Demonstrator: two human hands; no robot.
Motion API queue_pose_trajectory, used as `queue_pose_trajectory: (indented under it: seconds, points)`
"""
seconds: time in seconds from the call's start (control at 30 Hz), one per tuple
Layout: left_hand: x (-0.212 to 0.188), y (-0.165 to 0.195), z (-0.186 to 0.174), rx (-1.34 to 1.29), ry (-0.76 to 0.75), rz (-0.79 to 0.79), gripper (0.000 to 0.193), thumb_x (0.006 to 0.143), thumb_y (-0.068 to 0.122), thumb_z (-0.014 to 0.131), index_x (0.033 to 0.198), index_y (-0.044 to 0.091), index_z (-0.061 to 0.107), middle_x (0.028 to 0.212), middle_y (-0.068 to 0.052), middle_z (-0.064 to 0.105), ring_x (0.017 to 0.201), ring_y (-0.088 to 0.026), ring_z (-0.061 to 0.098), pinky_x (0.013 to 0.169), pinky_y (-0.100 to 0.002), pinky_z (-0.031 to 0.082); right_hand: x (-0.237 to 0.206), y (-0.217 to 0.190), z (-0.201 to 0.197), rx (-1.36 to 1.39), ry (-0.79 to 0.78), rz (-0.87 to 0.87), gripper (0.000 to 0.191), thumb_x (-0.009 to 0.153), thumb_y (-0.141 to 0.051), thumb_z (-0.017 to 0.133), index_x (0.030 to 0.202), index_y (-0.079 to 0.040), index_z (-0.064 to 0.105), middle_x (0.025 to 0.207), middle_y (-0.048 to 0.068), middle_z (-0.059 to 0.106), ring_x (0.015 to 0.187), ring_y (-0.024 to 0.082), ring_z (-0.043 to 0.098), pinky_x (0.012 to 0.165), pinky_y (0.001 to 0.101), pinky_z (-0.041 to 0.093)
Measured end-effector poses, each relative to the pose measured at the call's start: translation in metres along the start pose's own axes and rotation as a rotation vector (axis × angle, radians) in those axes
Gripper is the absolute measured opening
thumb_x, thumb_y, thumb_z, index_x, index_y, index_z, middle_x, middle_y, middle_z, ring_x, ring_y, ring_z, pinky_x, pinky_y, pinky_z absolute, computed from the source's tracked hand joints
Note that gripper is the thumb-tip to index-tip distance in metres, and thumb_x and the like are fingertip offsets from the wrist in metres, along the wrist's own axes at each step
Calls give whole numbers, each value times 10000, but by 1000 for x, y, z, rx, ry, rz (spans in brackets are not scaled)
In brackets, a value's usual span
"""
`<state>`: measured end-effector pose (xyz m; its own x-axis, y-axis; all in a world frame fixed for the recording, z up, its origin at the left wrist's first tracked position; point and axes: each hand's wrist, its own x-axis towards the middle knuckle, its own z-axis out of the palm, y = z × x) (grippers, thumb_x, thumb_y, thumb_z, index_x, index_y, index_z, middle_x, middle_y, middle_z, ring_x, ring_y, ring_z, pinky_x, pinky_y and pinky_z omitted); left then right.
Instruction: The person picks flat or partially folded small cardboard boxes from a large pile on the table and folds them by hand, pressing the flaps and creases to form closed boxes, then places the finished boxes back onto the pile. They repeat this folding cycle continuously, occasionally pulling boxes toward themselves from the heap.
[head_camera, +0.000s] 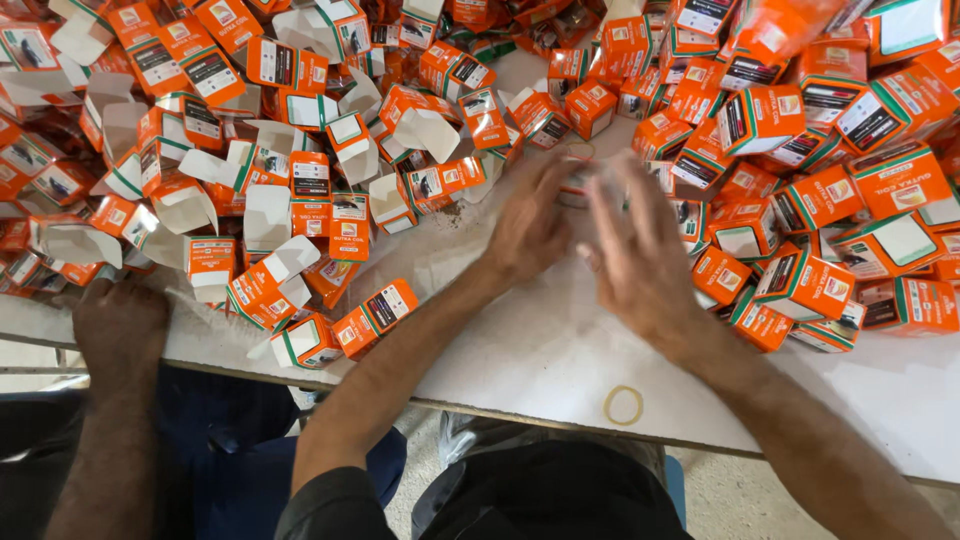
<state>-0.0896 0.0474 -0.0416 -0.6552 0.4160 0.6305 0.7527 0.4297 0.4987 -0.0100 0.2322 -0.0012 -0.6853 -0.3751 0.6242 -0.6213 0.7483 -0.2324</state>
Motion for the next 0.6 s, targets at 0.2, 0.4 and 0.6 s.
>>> queue_pose_trajectory:
  seconds: [0.2,0.4,0.6]
  points:
    - [54,-47,13,153,47,-119,548,974,51,670,1489,60,482,1445,-176,585,1317,-378,576,1073,-489,501,2,13,23,-301,-294,-11,702,896,-352,661,1416,78,467,1545,252,406,1466,408,343,1227,543,247]
    - [88,-48,-19,576,36,-9,637,644,245,838,1191,56,570,1113,-129,622,1036,-368,600,862,-524,506,4,10,19,-225,-227,-25,778,902,-410,670,1427,108,421,1523,302,402,1452,432,343,1218,534,234]
    - [34,33,-45,258,-70,313,536,717,-12,721,1198,47,493,1302,-204,557,1109,-374,584,959,-476,521,-6,15,29,1189,77,643,823,1024,-389,608,1604,-13,163,1415,168,516,1276,219,518,1088,372,424]
